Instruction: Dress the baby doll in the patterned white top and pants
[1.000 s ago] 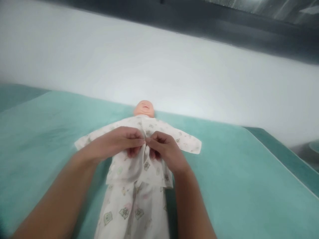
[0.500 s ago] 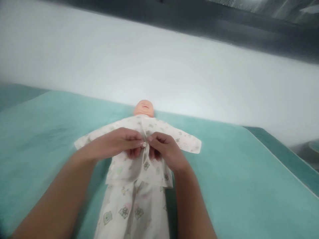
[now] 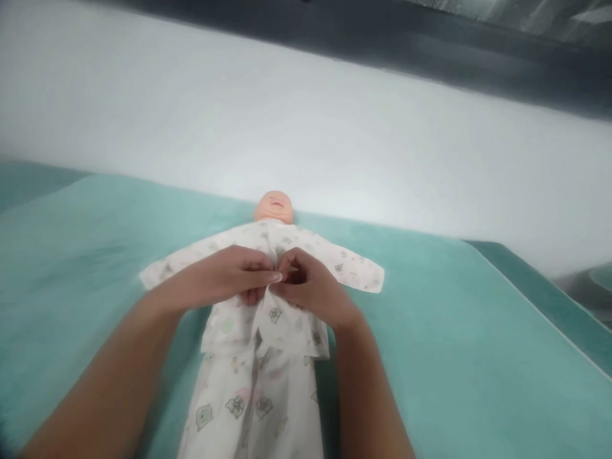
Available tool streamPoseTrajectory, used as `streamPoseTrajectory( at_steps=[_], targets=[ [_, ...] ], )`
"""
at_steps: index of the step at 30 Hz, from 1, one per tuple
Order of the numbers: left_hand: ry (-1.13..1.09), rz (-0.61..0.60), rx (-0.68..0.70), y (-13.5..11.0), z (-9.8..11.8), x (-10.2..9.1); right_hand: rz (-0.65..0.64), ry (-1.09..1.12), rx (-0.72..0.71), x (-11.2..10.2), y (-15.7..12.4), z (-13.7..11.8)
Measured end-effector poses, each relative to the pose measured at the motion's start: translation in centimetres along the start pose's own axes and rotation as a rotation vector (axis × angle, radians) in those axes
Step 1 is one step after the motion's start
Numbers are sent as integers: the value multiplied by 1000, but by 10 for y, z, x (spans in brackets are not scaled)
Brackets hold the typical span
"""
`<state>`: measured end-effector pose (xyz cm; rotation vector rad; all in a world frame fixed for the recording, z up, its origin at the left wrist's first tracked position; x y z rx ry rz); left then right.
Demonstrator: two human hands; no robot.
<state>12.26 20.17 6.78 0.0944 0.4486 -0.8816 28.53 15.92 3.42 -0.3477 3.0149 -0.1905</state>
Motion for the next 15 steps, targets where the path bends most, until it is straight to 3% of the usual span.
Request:
streamPoseTrajectory(
  at_steps=[11,15],
  targets=[
    [174,158,-52,5,-5,12,32,-20,-46,0,5,8],
    [132,159,-35,5,-3,11,27,-4,-45,0,5,7]
  ],
)
Point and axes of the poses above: each hand's wrist, its own y-axis towards the middle knuckle, its own x-axis out of the palm, z = x × y, the point moved 3 cm from there along y, towards the middle knuckle, and after that the axes turned 4 degrees about x, right-handed, at the moved point
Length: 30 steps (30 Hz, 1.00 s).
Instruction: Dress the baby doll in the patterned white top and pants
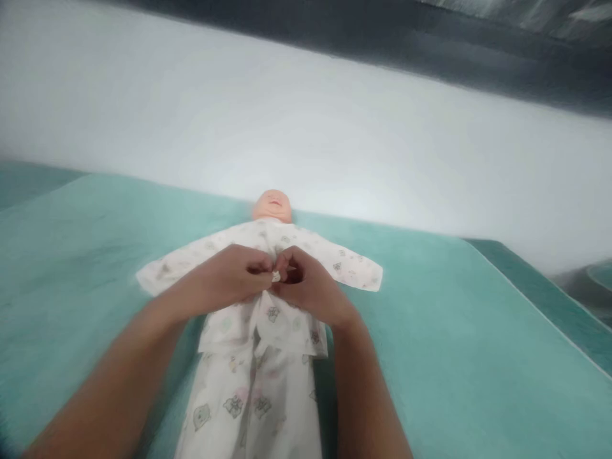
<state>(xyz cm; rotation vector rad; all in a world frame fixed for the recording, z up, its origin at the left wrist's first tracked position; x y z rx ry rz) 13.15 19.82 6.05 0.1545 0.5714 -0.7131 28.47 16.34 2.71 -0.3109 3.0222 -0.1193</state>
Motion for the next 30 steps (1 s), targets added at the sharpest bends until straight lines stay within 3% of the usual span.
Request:
streamPoseTrajectory(
  at_steps=[9,19,30],
  targets=[
    [-242,-91,49,0,1,-9,-18,42,45,-2,1,-1],
    [-244,-74,-38,-1,-2,-12,2,-2,59,-2,0,1],
    [-243,-120,6,-4,-3,-16,49,23,5,-3,1,3]
  ],
)
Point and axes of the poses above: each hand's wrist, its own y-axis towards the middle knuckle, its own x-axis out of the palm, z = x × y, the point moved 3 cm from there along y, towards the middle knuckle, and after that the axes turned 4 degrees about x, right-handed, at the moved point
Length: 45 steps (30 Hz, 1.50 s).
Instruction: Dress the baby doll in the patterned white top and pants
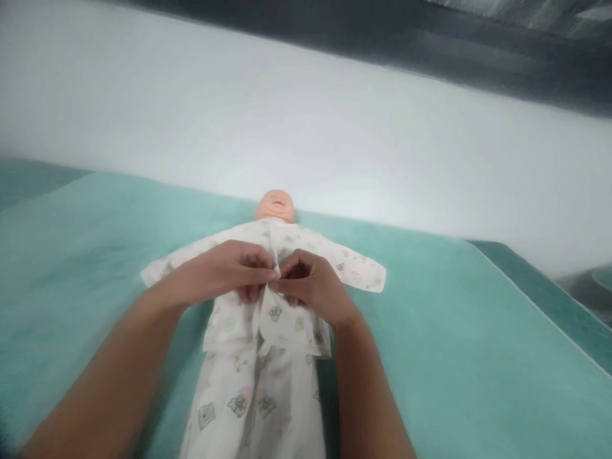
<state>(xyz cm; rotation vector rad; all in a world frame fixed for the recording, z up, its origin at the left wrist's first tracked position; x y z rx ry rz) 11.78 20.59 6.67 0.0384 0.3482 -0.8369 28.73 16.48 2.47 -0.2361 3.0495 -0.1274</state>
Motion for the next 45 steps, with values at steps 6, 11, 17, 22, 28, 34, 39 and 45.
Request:
streamPoseTrajectory(
  at_steps=[6,11,17,22,28,34,39,45],
  targets=[
    [10,4,-14,1,-1,1,-26,36,-4,-1,2,4],
    [42,34,12,3,-3,-1,-34,34,-17,-1,2,2],
    [-16,-10,3,2,-5,-3,-45,47,15,-1,1,1],
    [12,-73,31,-1,-2,-4,-20,90,10,-1,1,1],
    [61,-72,9,-2,-1,-4,-2,83,-8,1,3,0],
    [114,-47,2,0,-2,-1,9,53,-20,2,3,-1],
    [127,-77,1,-1,-2,-1,8,29,-11,3,3,-2],
    [113,-148,14,-2,2,1,15,80,-8,2,3,-1]
  ],
)
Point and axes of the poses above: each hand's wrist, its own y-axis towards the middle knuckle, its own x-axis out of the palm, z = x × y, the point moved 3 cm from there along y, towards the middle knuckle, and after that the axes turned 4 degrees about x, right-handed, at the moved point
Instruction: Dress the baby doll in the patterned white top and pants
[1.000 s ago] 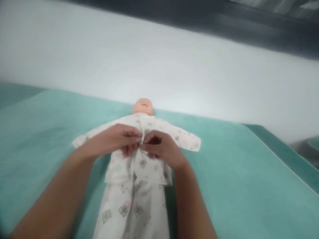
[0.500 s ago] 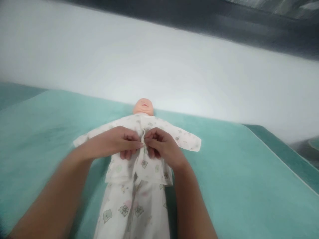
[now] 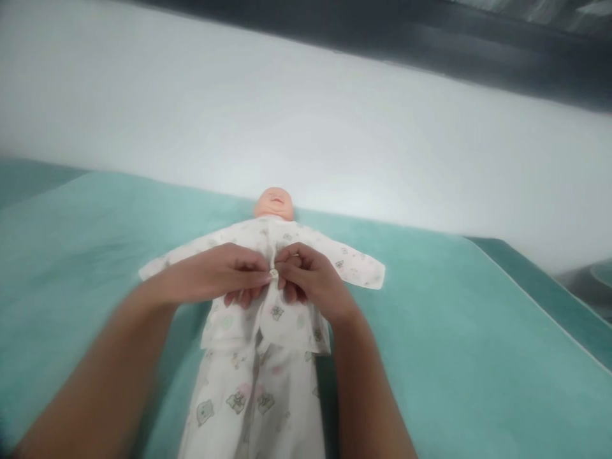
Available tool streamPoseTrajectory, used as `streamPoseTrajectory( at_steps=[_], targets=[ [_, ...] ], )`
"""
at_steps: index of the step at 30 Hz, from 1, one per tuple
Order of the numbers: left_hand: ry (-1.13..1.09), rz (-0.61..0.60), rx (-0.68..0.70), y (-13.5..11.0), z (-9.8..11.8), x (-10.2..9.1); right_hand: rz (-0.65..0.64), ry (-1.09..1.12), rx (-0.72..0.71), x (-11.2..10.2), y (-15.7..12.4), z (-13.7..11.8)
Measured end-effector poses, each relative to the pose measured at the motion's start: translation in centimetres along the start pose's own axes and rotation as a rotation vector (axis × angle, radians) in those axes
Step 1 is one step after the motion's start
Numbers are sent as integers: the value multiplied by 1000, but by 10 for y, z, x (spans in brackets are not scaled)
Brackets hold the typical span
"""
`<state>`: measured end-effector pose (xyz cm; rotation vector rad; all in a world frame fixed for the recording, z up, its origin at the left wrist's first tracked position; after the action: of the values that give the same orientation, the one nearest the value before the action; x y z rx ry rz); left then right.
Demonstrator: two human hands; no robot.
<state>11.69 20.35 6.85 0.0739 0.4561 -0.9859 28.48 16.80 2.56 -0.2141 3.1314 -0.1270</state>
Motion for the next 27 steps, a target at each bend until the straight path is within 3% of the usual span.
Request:
streamPoseTrajectory(
  at_steps=[4,6,12,17,21,23,27],
  targets=[
    [29,-153,-20,-3,4,6,37,-11,-6,-2,-1,-2],
    [39,-143,-31,-8,3,11,47,-46,-22,-1,-3,-4],
    [-59,239,31,-43,-19,31,221,-377,-178,13,-32,-2],
    [-69,497,58,-64,-38,39,191,-868,-467,36,-65,11],
    [138,456,152,-62,-32,46,308,-993,-544,37,-75,19],
    [270,420,212,-60,-30,52,338,-975,-573,35,-76,20],
    [535,459,371,-58,-32,62,382,-858,-684,28,-82,20]
  ],
)
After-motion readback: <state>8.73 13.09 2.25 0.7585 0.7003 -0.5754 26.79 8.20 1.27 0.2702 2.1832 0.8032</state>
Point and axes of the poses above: each hand's wrist, its own y-axis towards the middle knuckle, its own x-axis out of the palm, z = x × y, the point moved 3 cm from there along y, towards the middle knuckle, and after that the axes turned 4 degrees about x, right-handed, at the moved point
